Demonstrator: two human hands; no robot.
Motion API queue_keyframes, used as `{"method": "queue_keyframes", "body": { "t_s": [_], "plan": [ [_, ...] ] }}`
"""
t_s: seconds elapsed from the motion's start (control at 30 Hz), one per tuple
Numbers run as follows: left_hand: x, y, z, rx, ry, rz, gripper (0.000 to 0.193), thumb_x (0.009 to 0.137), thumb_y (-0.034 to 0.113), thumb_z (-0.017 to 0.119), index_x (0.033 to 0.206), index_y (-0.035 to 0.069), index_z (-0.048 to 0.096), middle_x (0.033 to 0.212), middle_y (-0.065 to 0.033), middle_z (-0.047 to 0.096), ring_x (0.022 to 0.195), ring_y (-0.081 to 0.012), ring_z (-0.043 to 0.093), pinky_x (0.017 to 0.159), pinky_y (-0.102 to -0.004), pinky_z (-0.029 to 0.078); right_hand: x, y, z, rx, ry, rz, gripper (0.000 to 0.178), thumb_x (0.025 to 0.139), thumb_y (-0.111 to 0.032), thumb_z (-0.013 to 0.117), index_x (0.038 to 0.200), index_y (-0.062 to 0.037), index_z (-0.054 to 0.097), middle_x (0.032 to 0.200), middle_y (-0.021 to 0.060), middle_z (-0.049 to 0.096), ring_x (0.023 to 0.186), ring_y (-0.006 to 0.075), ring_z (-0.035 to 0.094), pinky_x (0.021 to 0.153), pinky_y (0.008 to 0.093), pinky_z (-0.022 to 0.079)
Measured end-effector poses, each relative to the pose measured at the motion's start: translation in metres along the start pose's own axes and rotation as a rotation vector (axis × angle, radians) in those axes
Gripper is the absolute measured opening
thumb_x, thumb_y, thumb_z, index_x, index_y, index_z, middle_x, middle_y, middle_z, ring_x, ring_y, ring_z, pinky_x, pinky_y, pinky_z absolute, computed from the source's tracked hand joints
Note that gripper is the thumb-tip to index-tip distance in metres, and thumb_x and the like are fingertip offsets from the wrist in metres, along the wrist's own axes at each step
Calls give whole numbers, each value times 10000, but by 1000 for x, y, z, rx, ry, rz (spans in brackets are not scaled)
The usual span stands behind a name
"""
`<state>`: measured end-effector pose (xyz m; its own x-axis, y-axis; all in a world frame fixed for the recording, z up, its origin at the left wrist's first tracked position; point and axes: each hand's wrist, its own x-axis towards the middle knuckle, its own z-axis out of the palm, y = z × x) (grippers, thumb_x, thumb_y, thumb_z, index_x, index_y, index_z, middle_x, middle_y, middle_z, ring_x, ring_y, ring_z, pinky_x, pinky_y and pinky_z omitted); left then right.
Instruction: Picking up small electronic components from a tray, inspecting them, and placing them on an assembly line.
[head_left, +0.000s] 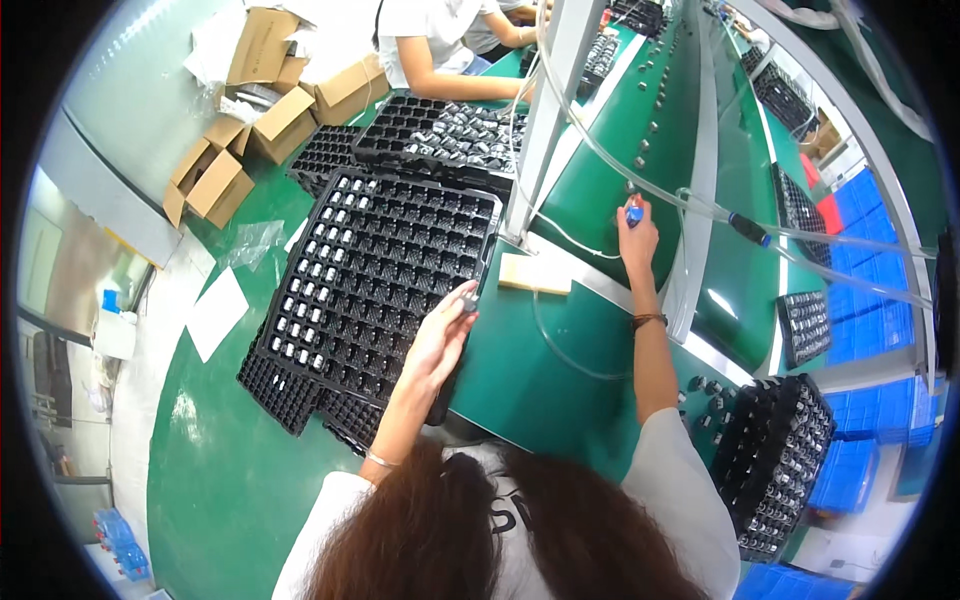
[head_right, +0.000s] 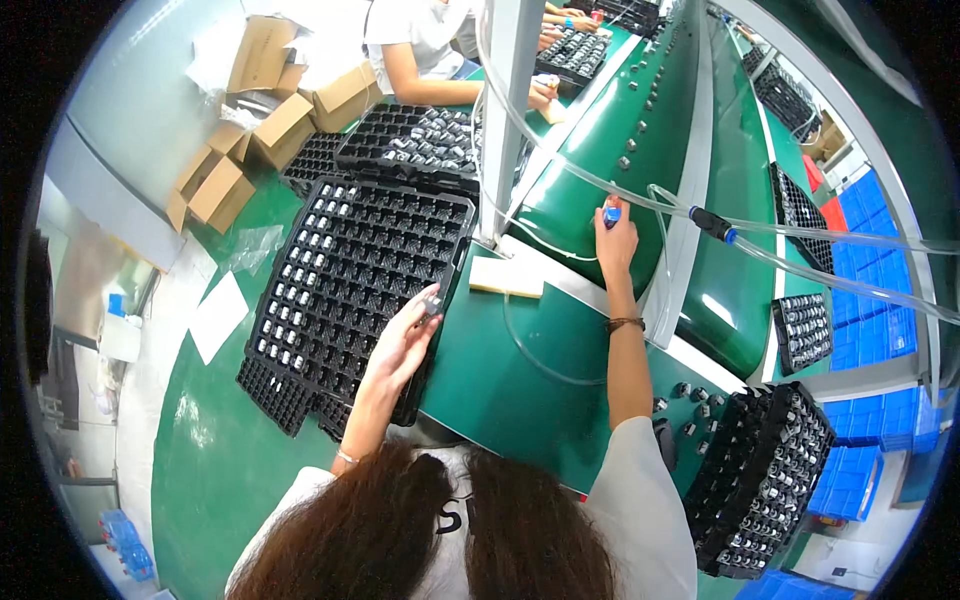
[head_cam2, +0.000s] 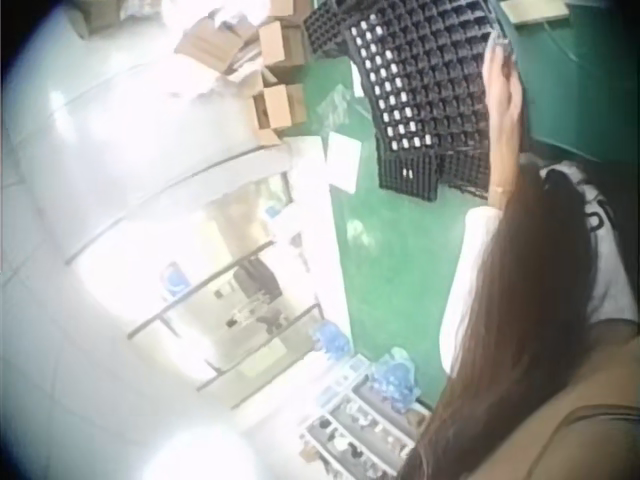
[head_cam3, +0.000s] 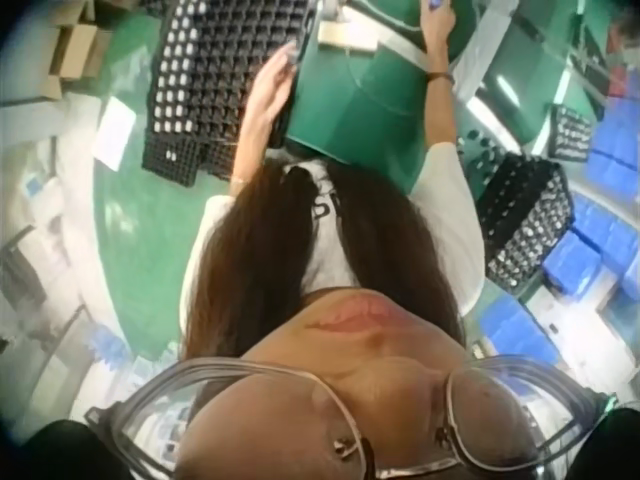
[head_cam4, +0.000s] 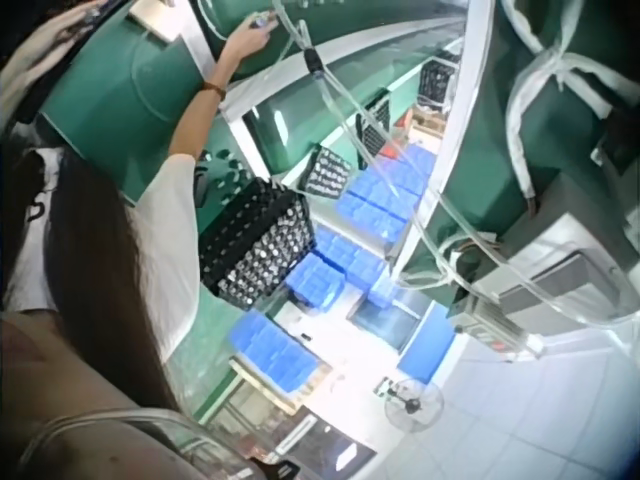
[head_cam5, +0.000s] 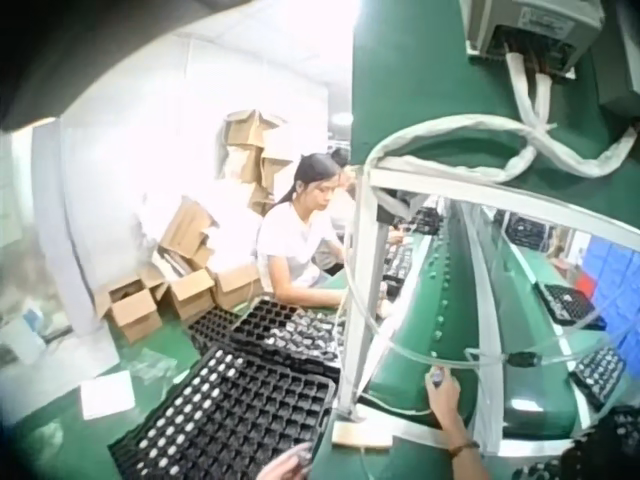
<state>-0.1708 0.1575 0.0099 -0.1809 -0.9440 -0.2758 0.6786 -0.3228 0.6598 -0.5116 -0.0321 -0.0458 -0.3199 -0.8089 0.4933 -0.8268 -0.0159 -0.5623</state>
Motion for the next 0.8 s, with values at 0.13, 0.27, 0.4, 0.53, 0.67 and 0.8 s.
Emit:
{"method": "queue_keyframes", "body": {
  "t_s": [0.13,0.27,0.4,0.53,0.67,0.8],
  "plan": [
    [10,-6,19,80,14,43,355,901,107,527,1237,-1,488,1136,-66,562,1029,-131,531,935,-253,408,-7,-22,-12,24,87,-85,380,835,-348,614,1072,-61,535,849,146,627,741,302,609,659,390,468],
    [20,-15,32,136,-3,81,320,887,80,547,1187,-30,523,1072,-73,597,970,-133,564,899,-251,438,-62,-83,-37,1118,-241,382,311,888,-278,581,1022,1,545,876,12,573,796,80,556,680,229,450],
    [14,-16,44,209,-2,109,318,878,96,574,1169,-29,543,1052,-64,608,954,-106,560,869,-231,438,-122,-131,-50,1288,-468,349,191,896,-180,532,1032,-46,528,942,20,556,823,74,552,674,206,447],
    [9,-20,48,253,-27,109,337,872,109,592,1175,-29,544,1053,-69,610,942,-93,555,866,-225,431,-143,-159,-65,1266,-532,255,179,900,-162,495,1039,-53,521,926,5,543,791,52,532,628,181,424],
    [9,-24,38,270,-55,135,339,851,103,621,1153,-40,559,1058,-102,622,973,-124,565,878,-241,433,-148,-163,-64,1265,-542,168,190,886,-143,513,1053,-51,519,904,-6,528,734,29,493,580,157,391],
    [8,-24,31,318,-66,103,391,849,106,625,1197,-41,525,1134,-121,591,1019,-145,554,917,-258,419,-146,-162,-66,1217,-646,133,191,880,-113,530,1053,-31,516,888,0,535,746,38,504,610,169,412]
  ]
}}
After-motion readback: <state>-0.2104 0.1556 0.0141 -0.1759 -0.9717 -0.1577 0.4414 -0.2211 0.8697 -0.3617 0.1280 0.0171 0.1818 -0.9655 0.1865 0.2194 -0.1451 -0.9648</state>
